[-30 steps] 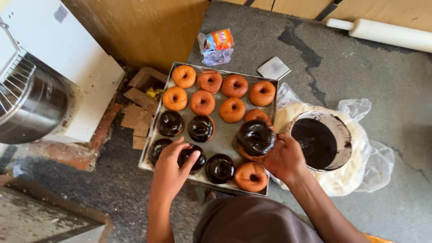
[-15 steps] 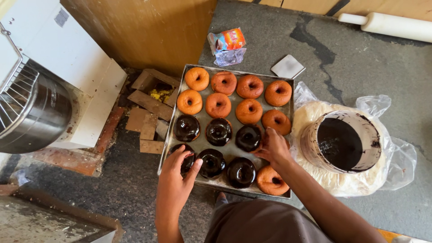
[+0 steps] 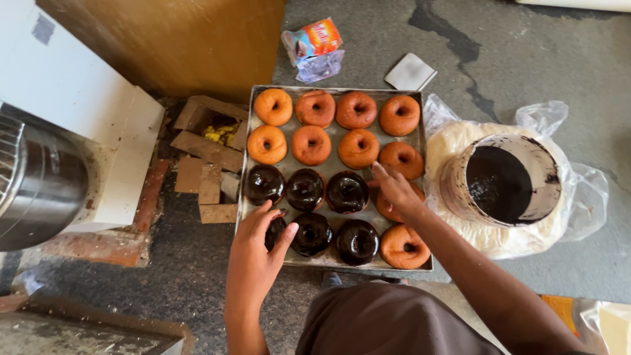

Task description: The person picks up donuts from a tray, dips the top of each donut into a container of dark chocolate glaze, and places the finished donuts back onto the tray.

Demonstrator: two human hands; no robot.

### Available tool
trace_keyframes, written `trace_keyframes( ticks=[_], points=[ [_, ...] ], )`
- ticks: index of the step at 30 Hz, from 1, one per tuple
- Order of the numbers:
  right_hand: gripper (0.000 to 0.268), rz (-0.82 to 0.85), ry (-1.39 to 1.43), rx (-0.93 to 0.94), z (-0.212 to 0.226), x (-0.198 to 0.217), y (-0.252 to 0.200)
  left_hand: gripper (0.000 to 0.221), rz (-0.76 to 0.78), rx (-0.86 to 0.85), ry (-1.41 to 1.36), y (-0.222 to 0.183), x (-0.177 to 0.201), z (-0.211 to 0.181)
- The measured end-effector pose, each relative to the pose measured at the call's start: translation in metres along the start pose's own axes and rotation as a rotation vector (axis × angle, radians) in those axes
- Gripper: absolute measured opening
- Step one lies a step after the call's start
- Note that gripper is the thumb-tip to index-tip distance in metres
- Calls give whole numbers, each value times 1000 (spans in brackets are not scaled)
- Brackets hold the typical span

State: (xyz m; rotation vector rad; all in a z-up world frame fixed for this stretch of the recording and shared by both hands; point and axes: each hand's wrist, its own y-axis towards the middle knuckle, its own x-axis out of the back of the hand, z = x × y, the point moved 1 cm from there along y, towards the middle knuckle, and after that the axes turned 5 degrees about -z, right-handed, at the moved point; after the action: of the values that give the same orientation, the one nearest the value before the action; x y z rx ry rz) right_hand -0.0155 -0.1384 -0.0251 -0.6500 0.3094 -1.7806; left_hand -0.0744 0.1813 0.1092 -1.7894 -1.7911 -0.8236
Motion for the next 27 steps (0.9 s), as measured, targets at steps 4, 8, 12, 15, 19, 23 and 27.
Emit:
trace_keyframes(
  ticks=[4, 8, 12, 15, 19, 23, 27],
  points=[
    [44, -26, -605, 451, 3, 42, 3, 52, -3, -38, -6, 0, -5, -10],
    [53, -14, -942, 455, 2, 66, -14, 52, 31, -93, -44, -4, -18, -23],
    [70, 14, -1063, 376, 5, 61, -32, 53, 95, -182, -70, -11, -43, -39],
    [82, 40, -894, 289, 16, 56, -38, 59, 161, -119, -138, -20, -61, -45],
    [107, -708, -1077, 1441, 37, 54, -70, 73, 218, 158, -374, -24, -98, -50],
    [62, -122, -565, 783, 40, 72, -121, 75, 307, 567, -954, -28, -129, -62],
    [57, 37, -389, 1036, 52, 92, -171, 77, 491, 538, -1597, -36, -143, -91]
  ],
)
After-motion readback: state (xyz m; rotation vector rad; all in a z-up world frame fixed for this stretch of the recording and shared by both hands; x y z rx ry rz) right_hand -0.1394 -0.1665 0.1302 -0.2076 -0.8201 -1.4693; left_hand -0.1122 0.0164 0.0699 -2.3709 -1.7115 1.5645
